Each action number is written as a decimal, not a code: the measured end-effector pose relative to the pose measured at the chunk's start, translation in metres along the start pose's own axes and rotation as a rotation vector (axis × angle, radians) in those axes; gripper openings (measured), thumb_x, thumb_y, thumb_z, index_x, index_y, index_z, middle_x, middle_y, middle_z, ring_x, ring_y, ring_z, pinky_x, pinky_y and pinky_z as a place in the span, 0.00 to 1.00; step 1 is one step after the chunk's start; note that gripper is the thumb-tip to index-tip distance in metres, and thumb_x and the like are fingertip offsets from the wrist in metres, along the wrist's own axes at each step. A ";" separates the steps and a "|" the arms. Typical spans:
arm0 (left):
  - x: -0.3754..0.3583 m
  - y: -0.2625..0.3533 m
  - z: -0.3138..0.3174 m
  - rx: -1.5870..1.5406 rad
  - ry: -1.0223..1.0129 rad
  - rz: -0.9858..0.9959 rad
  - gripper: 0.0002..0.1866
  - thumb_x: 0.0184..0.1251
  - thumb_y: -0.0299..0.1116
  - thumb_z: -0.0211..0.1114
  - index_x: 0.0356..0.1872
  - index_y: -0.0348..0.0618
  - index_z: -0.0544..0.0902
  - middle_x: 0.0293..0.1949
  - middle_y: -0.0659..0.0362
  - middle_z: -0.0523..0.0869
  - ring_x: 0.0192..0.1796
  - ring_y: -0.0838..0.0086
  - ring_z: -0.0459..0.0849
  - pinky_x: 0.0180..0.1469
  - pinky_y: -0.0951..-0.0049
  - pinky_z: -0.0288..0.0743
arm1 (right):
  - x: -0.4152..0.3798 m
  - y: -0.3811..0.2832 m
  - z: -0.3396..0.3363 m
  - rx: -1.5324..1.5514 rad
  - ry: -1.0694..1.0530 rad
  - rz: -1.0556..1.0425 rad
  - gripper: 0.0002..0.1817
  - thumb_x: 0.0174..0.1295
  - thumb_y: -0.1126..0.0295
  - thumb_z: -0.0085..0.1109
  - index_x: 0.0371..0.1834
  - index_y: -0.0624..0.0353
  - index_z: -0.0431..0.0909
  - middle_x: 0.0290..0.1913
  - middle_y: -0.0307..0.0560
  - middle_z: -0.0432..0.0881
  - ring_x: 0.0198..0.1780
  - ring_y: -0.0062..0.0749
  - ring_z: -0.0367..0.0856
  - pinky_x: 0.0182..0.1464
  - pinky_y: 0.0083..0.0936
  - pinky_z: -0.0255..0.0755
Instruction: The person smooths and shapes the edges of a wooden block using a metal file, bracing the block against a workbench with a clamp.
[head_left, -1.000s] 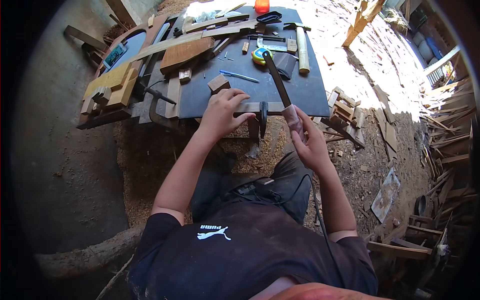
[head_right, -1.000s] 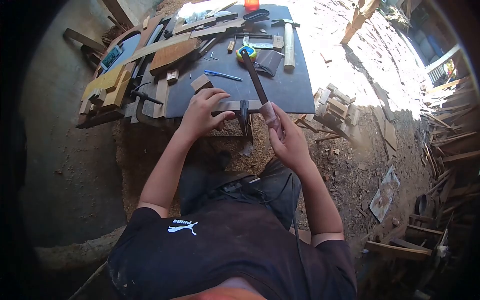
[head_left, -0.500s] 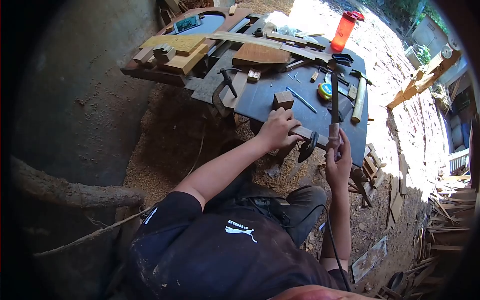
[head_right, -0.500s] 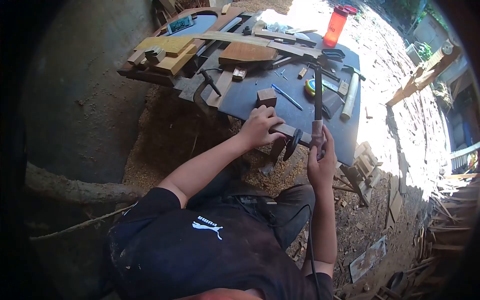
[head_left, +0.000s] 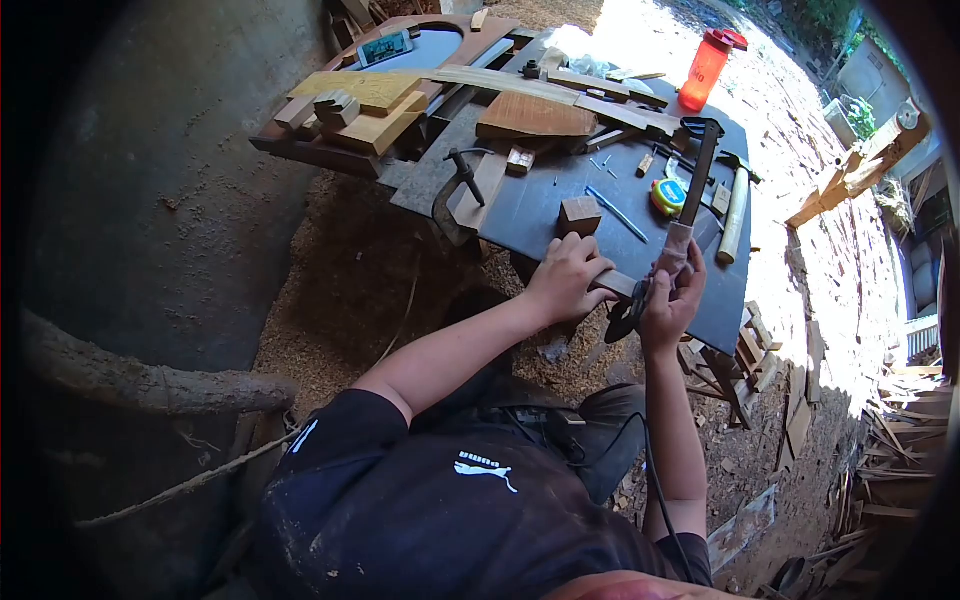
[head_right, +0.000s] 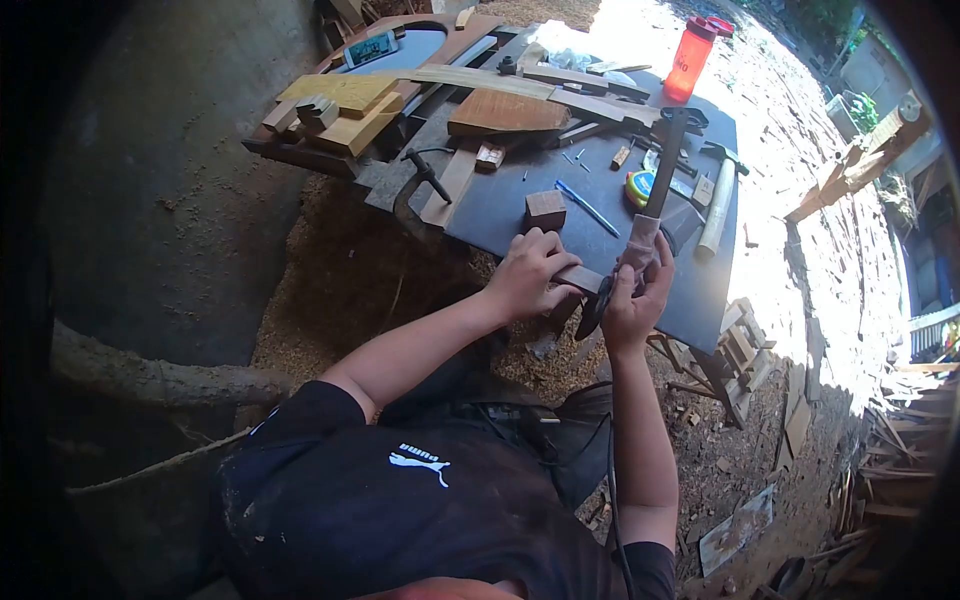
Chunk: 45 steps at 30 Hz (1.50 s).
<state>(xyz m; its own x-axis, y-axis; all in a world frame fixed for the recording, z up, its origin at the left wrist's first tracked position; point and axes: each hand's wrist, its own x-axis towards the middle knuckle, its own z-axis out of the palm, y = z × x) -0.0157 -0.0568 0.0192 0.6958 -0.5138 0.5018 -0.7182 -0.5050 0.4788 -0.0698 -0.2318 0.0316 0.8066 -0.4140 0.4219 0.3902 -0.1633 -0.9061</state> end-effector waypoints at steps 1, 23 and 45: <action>0.000 -0.001 0.001 -0.001 0.001 0.001 0.21 0.51 0.46 0.80 0.45 0.51 0.88 0.41 0.61 0.78 0.50 0.64 0.76 0.54 0.61 0.68 | 0.000 -0.001 0.001 0.007 0.003 0.005 0.30 0.71 0.79 0.47 0.77 0.62 0.58 0.45 0.44 0.78 0.41 0.21 0.77 0.44 0.19 0.74; -0.004 0.003 0.006 0.006 0.021 -0.038 0.21 0.50 0.44 0.79 0.45 0.51 0.87 0.42 0.61 0.77 0.51 0.65 0.75 0.53 0.60 0.65 | 0.001 -0.003 0.004 -0.095 0.012 -0.083 0.30 0.71 0.76 0.50 0.77 0.64 0.58 0.41 0.46 0.79 0.37 0.21 0.78 0.43 0.23 0.80; -0.005 -0.016 0.000 0.059 0.003 0.023 0.24 0.44 0.39 0.81 0.46 0.53 0.84 0.41 0.62 0.74 0.48 0.65 0.74 0.50 0.61 0.64 | 0.025 0.017 -0.013 -0.617 -0.027 -0.363 0.29 0.68 0.75 0.51 0.73 0.64 0.64 0.33 0.41 0.78 0.31 0.18 0.73 0.36 0.18 0.68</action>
<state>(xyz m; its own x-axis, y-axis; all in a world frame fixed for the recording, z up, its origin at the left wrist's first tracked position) -0.0079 -0.0460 0.0095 0.6791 -0.5236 0.5144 -0.7322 -0.5330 0.4241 -0.0491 -0.2568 0.0265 0.6875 -0.2163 0.6932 0.3202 -0.7664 -0.5568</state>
